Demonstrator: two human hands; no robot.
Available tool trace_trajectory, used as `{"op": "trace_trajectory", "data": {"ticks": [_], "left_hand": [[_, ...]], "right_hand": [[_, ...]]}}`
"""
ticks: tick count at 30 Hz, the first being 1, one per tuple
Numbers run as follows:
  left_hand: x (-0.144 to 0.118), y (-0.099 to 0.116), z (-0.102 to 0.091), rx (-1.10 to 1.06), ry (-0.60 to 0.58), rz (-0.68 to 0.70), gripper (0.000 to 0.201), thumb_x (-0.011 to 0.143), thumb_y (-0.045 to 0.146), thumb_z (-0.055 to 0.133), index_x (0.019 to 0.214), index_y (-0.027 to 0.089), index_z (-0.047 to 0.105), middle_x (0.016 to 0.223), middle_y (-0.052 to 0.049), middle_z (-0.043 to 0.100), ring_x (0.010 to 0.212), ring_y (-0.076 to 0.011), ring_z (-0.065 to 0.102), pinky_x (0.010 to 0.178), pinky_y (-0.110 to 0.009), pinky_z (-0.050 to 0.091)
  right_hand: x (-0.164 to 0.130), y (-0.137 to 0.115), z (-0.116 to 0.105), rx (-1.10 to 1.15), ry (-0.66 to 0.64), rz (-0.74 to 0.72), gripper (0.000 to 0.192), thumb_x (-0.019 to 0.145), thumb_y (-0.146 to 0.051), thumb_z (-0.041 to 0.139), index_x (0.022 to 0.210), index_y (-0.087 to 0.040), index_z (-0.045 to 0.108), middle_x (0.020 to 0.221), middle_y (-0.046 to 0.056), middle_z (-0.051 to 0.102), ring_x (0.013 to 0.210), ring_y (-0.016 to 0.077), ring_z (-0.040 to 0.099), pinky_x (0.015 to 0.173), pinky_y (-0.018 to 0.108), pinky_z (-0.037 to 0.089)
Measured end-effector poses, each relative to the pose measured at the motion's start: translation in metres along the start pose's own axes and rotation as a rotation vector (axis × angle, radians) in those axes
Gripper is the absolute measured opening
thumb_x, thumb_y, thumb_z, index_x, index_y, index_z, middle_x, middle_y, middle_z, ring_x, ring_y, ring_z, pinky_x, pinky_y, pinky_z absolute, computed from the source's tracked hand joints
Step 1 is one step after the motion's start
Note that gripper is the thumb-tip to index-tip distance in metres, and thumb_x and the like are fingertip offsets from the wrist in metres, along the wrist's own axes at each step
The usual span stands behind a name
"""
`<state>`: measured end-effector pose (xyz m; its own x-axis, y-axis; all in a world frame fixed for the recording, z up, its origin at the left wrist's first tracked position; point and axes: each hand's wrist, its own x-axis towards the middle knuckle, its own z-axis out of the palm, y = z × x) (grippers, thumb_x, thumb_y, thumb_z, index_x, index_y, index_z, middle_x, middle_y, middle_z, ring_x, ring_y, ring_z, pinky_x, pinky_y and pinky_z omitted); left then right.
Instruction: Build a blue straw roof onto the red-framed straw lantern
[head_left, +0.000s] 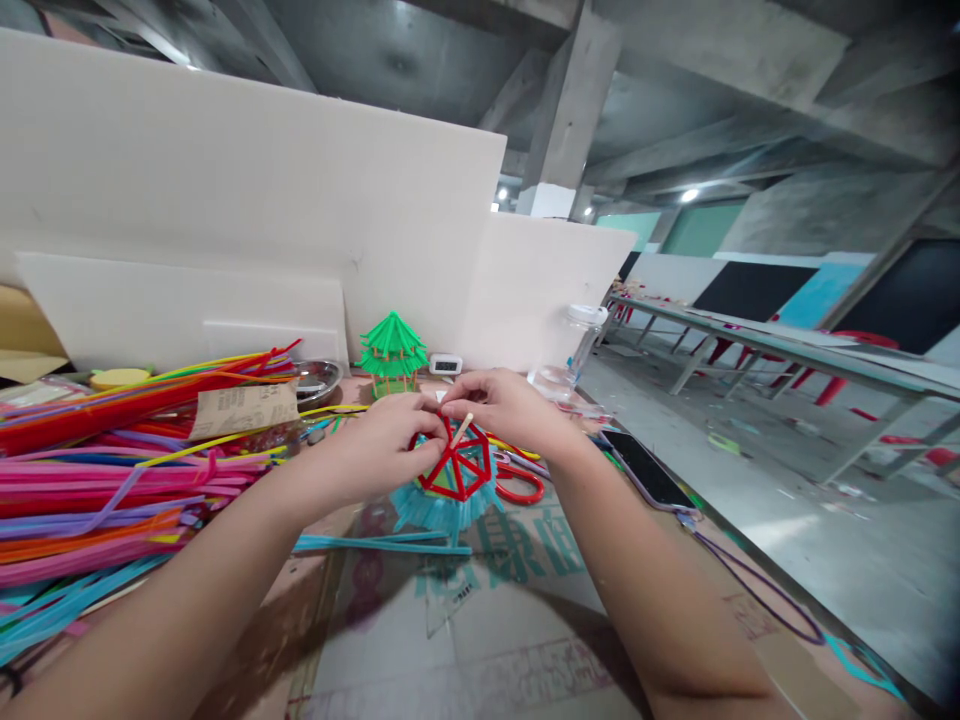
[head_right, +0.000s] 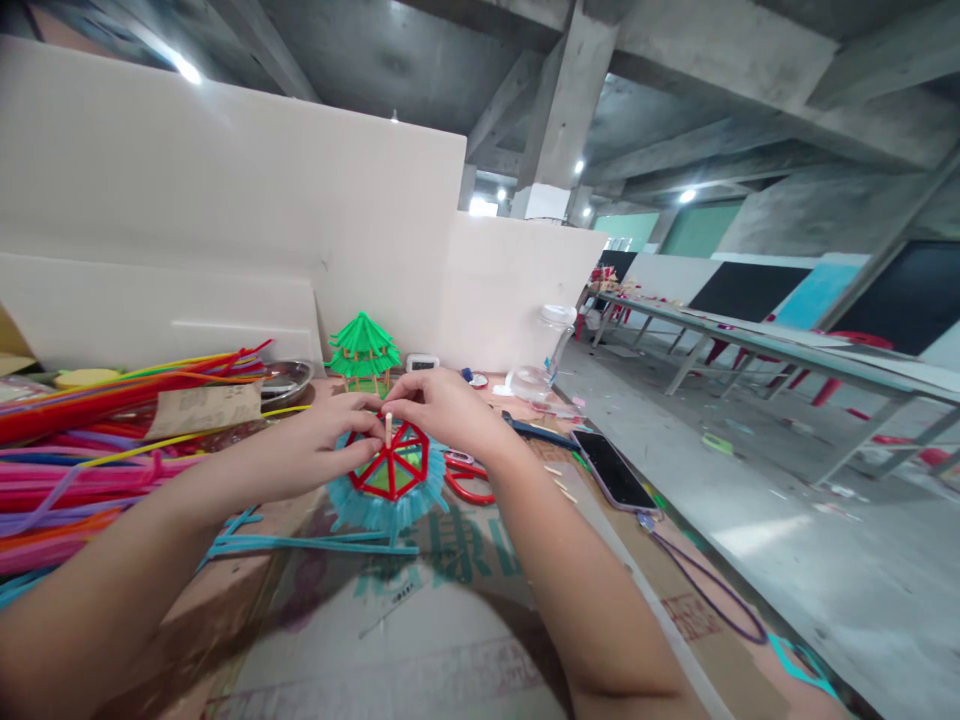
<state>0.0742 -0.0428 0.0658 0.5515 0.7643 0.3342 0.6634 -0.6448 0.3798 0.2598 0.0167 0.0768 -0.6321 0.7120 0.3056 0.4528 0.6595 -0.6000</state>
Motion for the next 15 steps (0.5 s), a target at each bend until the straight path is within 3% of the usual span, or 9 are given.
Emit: {"op": "trace_trajectory", "data": {"ticks": [5,8,11,13,15], "left_hand": [[0.0,-0.005,-0.002,-0.013,-0.009,-0.017,0.024,0.087,0.023,0.045,0.081,0.019,0.068,0.109,-0.004,0.063,0.106,-0.021,0.057,0.089,-0.031,0.042],[0.0,-0.009,-0.004,-0.033,-0.023,-0.04,0.025,0.087,0.025,0.045,0.084,0.018,0.068,0.109,-0.005,0.064,0.104,-0.0214,0.058,0.088,-0.031,0.044],[0.001,-0.012,-0.006,-0.038,-0.028,-0.047,0.025,0.088,0.027,0.045,0.084,0.018,0.068,0.105,-0.005,0.065,0.103,-0.0219,0.058,0.087,-0.031,0.045],[0.001,-0.012,-0.006,-0.033,-0.036,-0.057,0.026,0.088,0.027,0.044,0.084,0.018,0.068,0.106,-0.005,0.064,0.103,-0.0221,0.058,0.086,-0.031,0.045],[0.0,-0.011,-0.006,-0.036,-0.043,-0.071,0.025,0.088,0.026,0.044,0.085,0.019,0.068,0.11,-0.005,0.064,0.103,-0.0217,0.058,0.086,-0.03,0.046]], "right_hand": [[0.002,0.001,-0.001,0.005,0.157,-0.027,0.019,0.086,-0.032,0.055,0.078,-0.016,0.063,0.075,0.001,0.066,0.07,0.013,0.057,0.063,0.024,0.042],[0.001,-0.002,-0.009,0.192,0.193,-0.067,0.022,0.091,-0.033,0.048,0.081,-0.016,0.058,0.084,0.004,0.067,0.079,0.0137,0.062,0.072,0.026,0.047],[-0.001,-0.005,-0.017,0.347,0.232,-0.074,0.025,0.094,-0.036,0.044,0.082,-0.017,0.054,0.076,0.003,0.065,0.068,0.0125,0.061,0.066,0.026,0.048],[-0.003,-0.004,-0.019,0.302,0.235,-0.037,0.02,0.092,-0.033,0.047,0.085,-0.017,0.057,0.066,-0.001,0.061,0.058,0.0113,0.056,0.058,0.024,0.045],[-0.005,-0.004,-0.018,0.141,0.19,-0.017,0.015,0.088,-0.028,0.053,0.089,-0.016,0.063,0.07,0.0,0.063,0.062,0.0117,0.056,0.059,0.024,0.042]]}}
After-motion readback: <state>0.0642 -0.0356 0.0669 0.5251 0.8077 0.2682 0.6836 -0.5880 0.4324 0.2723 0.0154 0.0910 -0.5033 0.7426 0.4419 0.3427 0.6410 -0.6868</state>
